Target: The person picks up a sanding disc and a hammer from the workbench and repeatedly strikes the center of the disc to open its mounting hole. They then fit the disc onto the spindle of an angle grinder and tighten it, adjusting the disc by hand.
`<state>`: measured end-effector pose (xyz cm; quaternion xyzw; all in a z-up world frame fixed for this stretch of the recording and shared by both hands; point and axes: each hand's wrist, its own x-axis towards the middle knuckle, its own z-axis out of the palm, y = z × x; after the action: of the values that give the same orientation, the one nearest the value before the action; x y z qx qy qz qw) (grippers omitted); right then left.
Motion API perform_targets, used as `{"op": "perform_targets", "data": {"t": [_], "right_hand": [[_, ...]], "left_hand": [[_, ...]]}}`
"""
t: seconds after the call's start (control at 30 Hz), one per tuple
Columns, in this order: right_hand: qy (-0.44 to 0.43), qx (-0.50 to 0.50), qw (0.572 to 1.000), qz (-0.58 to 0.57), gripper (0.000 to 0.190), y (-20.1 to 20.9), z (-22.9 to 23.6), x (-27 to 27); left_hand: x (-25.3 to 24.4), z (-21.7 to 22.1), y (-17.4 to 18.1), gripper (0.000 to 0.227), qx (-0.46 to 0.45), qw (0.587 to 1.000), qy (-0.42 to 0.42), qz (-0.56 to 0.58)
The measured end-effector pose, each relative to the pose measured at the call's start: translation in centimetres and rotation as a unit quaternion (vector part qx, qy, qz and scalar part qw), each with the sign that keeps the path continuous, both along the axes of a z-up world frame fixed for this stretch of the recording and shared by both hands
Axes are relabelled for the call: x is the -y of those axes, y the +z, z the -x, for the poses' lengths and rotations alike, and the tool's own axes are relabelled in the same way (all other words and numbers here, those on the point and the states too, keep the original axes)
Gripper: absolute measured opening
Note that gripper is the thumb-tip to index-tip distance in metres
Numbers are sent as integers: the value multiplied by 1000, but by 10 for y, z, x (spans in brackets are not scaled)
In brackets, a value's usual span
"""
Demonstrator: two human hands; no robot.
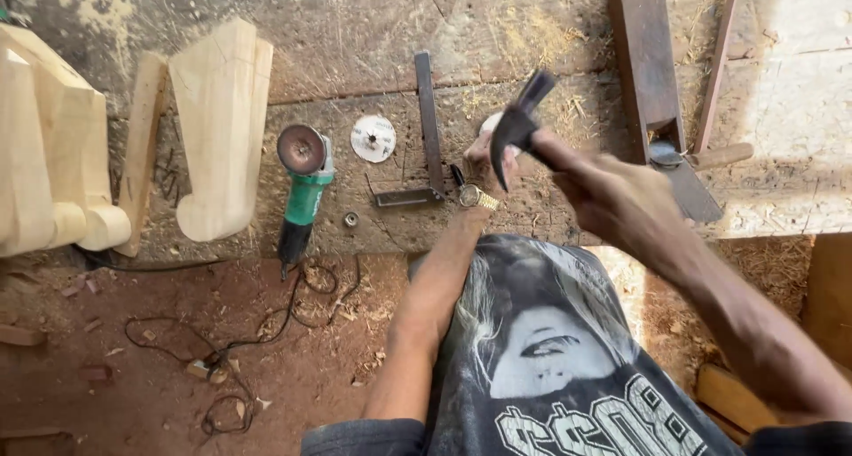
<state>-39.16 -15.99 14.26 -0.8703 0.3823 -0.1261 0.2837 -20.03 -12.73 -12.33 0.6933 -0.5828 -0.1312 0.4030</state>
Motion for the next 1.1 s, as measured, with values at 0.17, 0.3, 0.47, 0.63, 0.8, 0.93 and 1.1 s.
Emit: {"op": "perform_targets", "data": {"t": [0.17, 0.3, 0.47, 0.63, 0.8, 0.93, 1.1], "right_hand": [[23, -44, 999, 12, 60, -13, 0, -6], [-36, 102, 994, 14, 56, -14, -5, -16], [-96, 65, 985, -125, 55, -32, 1, -24], [-275, 210, 848, -401, 60, -82, 18, -59], [-279, 333, 660, -613, 68, -128, 15, -47], [-251, 380, 584, -672, 71, -135, 10, -51], [-269, 341, 650, -623, 70, -123, 6, -61]], "left_hand": [[11, -13, -3, 21, -1, 1000, -10, 3], [1, -21, -11, 24, -11, 1000, -16, -22], [12, -19, -14, 27, -23, 999, -40, -25], [9, -12, -36, 22, -93, 979, 23, -181], [-5, 11, -72, 35, -273, 937, 196, -92], [-12, -2, -37, 28, -142, 977, 144, -74], [-13, 4, -38, 37, -125, 970, 168, -122]]}}
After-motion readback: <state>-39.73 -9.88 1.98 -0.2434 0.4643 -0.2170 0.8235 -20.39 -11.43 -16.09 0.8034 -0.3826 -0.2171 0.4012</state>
